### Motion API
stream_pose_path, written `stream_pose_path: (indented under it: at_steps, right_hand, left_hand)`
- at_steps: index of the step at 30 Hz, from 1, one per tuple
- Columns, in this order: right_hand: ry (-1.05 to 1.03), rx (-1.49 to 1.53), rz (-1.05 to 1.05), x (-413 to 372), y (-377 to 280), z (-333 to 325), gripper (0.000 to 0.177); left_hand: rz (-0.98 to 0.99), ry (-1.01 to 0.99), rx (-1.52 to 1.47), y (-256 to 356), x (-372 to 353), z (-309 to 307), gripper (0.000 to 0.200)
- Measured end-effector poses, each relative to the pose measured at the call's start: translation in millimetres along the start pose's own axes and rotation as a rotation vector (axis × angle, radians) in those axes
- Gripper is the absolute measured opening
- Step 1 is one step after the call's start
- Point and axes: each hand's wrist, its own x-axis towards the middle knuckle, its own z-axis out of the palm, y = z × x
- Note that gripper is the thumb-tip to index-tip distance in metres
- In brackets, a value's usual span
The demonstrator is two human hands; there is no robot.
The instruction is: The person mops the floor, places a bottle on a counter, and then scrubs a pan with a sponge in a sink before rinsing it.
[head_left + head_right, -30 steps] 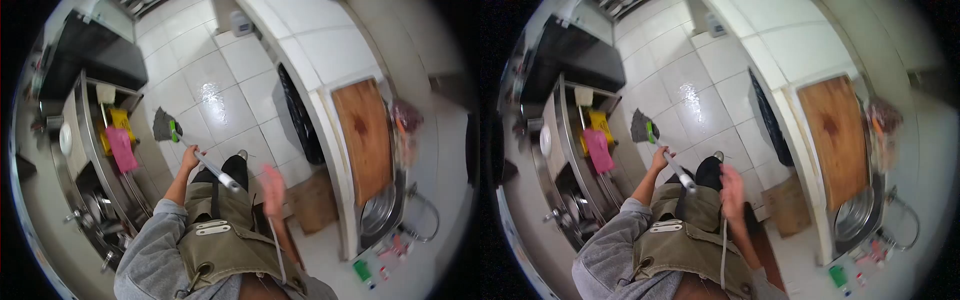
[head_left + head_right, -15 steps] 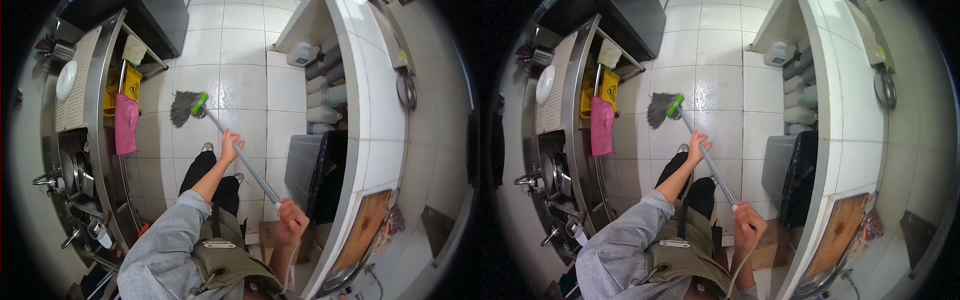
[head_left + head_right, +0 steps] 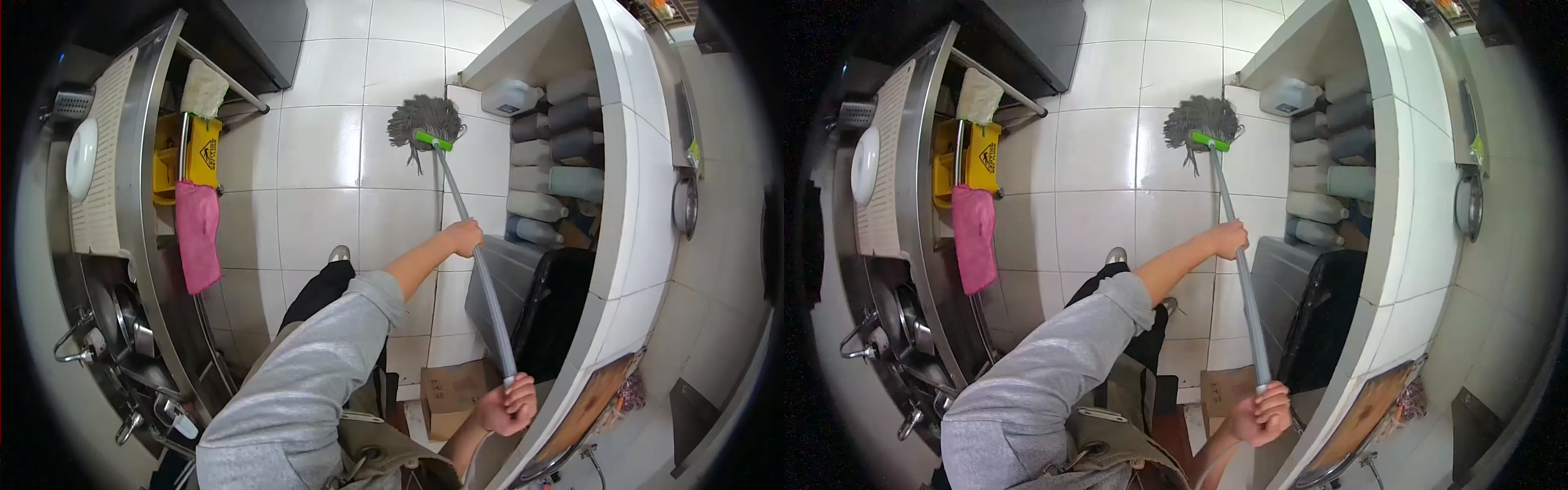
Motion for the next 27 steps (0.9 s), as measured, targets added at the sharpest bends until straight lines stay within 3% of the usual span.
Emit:
stream_pose_path:
  at_steps: [3, 5, 8, 11, 17, 20, 22, 24, 27]
  right_hand:
    - [0.032, 0.055, 0.003, 14, 26, -2, 0.031]
    - [-0.077, 0.158, 0.015, 26, 39, 5, 0.03]
    - [-0.177, 0.244, 0.05, 41, 49, 32, 0.031]
    - [-0.226, 0.331, 0.104, 48, 47, 76, 0.033]
    - [-0.618, 0.492, 0.277, 38, 48, 142, 0.031]
    - [-0.653, 0.492, 0.437, 21, 55, 165, 0.033]
    - [-0.649, 0.469, 0.462, 15, 64, 165, 0.034]
    - [-0.645, 0.446, 0.48, 16, 71, 159, 0.034]
    - [-0.468, 0.433, 0.349, 27, 74, 132, 0.034]
  left_hand:
    - [-0.003, 0.162, 0.045, -22, 5, -3, 0.017]
    - [-0.071, 0.242, -0.014, -35, -6, -12, 0.012]
    - [-0.191, 0.546, -0.149, -60, -46, -40, 0.008]
    - [-0.364, 0.649, -0.242, -68, -104, -76, 0.012]
    - [-0.561, 0.748, -0.069, -97, -232, -82, 0.016]
    - [-0.568, 0.83, -0.057, -114, -284, -71, 0.018]
    - [-0.679, 0.846, 0.066, -122, -298, -62, 0.02]
    - [-0.649, 0.858, 0.08, -128, -288, -52, 0.02]
    - [-0.571, 0.78, 0.03, -126, -251, -51, 0.019]
